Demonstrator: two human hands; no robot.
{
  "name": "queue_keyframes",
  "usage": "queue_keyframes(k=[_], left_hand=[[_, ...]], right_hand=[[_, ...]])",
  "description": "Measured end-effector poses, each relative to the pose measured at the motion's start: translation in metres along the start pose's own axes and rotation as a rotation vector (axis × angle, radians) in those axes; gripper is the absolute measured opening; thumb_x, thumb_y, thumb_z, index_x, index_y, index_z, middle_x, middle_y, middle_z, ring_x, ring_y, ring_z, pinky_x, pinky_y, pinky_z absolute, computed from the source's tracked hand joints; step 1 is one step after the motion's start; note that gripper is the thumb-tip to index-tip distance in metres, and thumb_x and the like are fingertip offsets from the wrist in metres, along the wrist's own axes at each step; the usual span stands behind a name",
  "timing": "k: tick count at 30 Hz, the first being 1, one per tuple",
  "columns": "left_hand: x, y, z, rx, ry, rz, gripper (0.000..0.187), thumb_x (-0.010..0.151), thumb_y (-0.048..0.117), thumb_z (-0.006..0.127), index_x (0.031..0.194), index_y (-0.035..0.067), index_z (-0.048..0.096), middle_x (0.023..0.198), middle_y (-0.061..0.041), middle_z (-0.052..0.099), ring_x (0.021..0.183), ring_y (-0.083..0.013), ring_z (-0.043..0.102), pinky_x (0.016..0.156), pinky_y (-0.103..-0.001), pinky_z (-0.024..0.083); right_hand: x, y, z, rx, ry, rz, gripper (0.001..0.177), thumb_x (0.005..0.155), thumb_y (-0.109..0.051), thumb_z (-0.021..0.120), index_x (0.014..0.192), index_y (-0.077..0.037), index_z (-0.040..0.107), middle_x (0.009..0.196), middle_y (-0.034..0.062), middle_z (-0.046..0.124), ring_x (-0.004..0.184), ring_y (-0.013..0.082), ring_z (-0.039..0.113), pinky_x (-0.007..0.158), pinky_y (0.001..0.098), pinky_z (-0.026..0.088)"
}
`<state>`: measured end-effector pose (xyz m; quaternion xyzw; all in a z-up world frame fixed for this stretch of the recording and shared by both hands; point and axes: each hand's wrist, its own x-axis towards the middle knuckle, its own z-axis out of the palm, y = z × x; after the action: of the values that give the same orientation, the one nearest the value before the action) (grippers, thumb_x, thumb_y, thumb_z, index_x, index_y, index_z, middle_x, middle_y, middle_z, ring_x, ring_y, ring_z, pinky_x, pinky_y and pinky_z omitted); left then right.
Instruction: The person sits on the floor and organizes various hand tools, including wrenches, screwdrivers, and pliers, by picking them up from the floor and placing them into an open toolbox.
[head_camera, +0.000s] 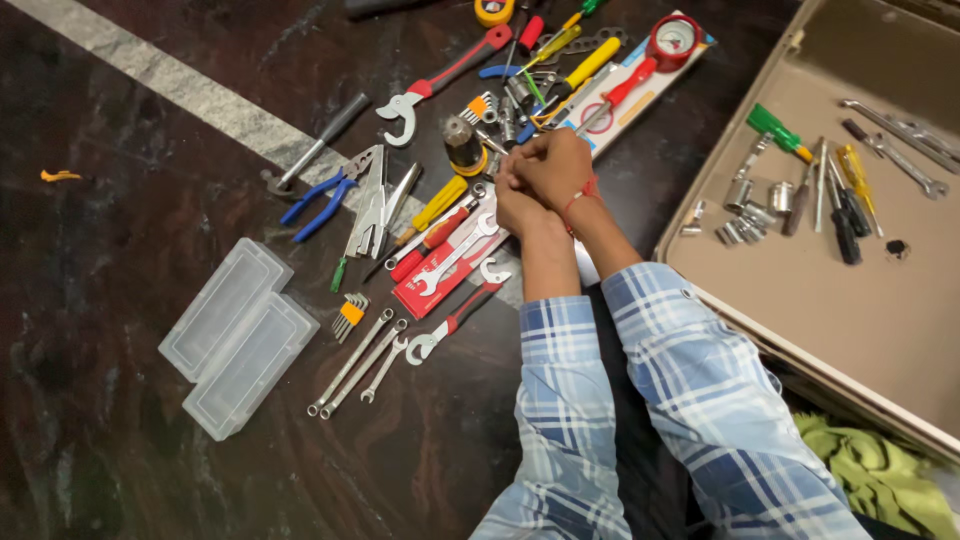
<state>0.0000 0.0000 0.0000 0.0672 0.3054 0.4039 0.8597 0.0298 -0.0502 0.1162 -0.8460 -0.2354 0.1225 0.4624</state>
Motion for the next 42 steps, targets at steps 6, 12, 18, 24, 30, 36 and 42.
queue_keyframes(k=[6,12,18,24,30,36,42], left_hand=[[-0.051,0.023,0.046,-0.057,-0.004,-0.013,0.045,0.108,0.028,0.034,0.138,0.000,0.053,0.141,-0.018,0.058,0.128,-0.0295,0.058,0.112,-0.043,0.045],[-0.081,0.044,0.075,0.027,0.015,0.048,0.056,0.108,0.035,0.030,0.139,-0.003,0.057,0.144,-0.017,0.061,0.128,-0.0264,0.059,0.113,-0.039,0.046],[-0.102,0.049,0.093,-0.126,-0.084,0.001,0.076,0.106,0.050,0.015,0.145,-0.004,0.050,0.153,-0.015,0.051,0.139,-0.0270,0.049,0.118,-0.037,0.038],[-0.126,0.047,0.116,-0.258,-0.309,0.106,0.075,0.108,0.052,0.017,0.151,-0.006,0.040,0.161,-0.017,0.040,0.152,-0.0286,0.034,0.126,-0.041,0.029],[-0.150,0.045,0.136,-0.295,-0.388,0.050,0.082,0.107,0.060,0.021,0.154,-0.006,0.035,0.162,-0.021,0.036,0.154,-0.0304,0.031,0.128,-0.041,0.026],[-0.175,0.030,0.151,-0.218,-0.452,-0.007,0.094,0.104,0.068,0.021,0.153,-0.011,0.033,0.162,-0.025,0.034,0.154,-0.0323,0.031,0.128,-0.043,0.026],[-0.192,0.015,0.158,-0.168,-0.518,-0.134,0.099,0.103,0.072,0.023,0.154,-0.013,0.031,0.161,-0.030,0.033,0.153,-0.0373,0.030,0.129,-0.044,0.027]], right_hand=[[-0.016,-0.010,-0.018,0.146,0.085,0.010,0.025,0.072,-0.018,0.082,0.092,-0.003,0.081,0.080,0.0122,0.078,0.071,0.0161,0.077,0.069,0.0293,0.061],[-0.023,-0.025,-0.025,0.464,-0.002,0.139,0.022,0.085,-0.016,0.077,0.096,0.002,0.080,0.082,0.0108,0.080,0.071,0.0146,0.076,0.068,0.0262,0.062],[-0.011,-0.033,-0.036,1.101,-0.052,0.312,0.036,0.100,-0.014,0.058,0.110,0.018,0.070,0.098,0.0234,0.077,0.082,0.0250,0.078,0.078,0.0333,0.066],[-0.018,-0.036,-0.063,1.501,-0.086,0.330,0.075,0.101,-0.051,0.044,0.134,0.017,0.054,0.134,0.0289,0.063,0.125,0.0322,0.065,0.112,0.0404,0.052],[-0.038,-0.036,-0.090,1.696,-0.042,0.100,0.089,0.099,-0.058,0.050,0.142,0.020,0.044,0.148,0.0328,0.053,0.142,0.0366,0.053,0.123,0.0419,0.042],[-0.063,-0.030,-0.118,1.783,-0.015,-0.064,0.095,0.098,-0.062,0.052,0.147,0.018,0.040,0.156,0.0307,0.047,0.149,0.0354,0.048,0.131,0.0408,0.037],[-0.076,-0.018,-0.137,1.718,0.070,-0.144,0.094,0.100,-0.062,0.051,0.150,0.016,0.040,0.158,0.0289,0.046,0.151,0.0341,0.046,0.133,0.0407,0.035]])
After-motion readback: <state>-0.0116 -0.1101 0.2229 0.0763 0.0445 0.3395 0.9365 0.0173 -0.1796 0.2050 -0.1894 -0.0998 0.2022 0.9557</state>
